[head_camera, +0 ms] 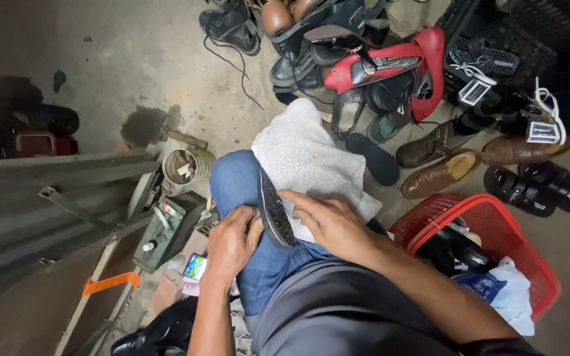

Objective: The person sits on the floor and sews the sole of a black slip-on shoe using a needle and white thread. They repeatedly pull the thread through the sole and tighten the stitches while holding the shoe on their lap.

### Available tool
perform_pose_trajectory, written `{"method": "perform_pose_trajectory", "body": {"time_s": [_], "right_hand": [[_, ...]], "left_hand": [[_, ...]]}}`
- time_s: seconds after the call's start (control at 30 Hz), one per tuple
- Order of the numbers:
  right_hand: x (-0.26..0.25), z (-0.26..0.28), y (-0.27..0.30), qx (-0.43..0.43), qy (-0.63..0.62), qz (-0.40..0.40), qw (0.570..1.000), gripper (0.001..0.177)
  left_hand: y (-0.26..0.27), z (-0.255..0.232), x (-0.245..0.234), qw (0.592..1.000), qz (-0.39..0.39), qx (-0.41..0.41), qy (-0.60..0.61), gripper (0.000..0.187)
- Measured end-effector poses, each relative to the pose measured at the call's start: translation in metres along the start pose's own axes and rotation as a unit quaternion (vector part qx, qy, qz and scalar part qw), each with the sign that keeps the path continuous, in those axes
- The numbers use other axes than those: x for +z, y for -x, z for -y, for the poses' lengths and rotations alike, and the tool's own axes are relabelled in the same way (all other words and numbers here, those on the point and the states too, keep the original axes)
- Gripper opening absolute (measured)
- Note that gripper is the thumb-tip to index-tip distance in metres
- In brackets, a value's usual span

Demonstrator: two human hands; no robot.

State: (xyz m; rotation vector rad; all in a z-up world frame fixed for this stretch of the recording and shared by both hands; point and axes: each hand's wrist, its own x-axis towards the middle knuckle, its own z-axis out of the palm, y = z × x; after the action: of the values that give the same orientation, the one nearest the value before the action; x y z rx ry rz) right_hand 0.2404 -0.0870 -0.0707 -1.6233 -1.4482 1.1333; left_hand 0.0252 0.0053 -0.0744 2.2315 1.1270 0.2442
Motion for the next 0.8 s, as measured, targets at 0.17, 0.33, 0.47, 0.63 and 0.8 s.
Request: {"method": "perform_pose_trajectory", "body": {"time_s": [0.17,0.33,0.47,0.63,0.8], "right_hand": [[0.007,0.001,-0.005,-0.009,0.015,-0.001,1.0,0.049],[-0.011,-0.007,0.001,-0.039,0.09,-0.039,0.994,0.052],[-0.05,-0.005,0.006,0.156,0.096,0.061,0.981,0.047],[-0.075,-0.023,0.026,0.214,0.219,0.035,0.951,0.044],[-0.069,-0.03,0.039,0.227,0.228,0.0,0.947,0.033]], "left_hand": [[0.02,0.035,0.008,0.981,0.01,-0.152,-0.123,0.054],[0.054,0.067,-0.025,0.894,0.085,-0.409,-0.162,0.079],[0.077,0.078,-0.025,0.904,-0.004,-0.399,-0.153,0.064],[0.051,0.039,0.006,0.908,-0.153,-0.246,0.303,0.049],[0.021,0.008,0.024,0.968,0.024,-0.208,0.135,0.016]]}}
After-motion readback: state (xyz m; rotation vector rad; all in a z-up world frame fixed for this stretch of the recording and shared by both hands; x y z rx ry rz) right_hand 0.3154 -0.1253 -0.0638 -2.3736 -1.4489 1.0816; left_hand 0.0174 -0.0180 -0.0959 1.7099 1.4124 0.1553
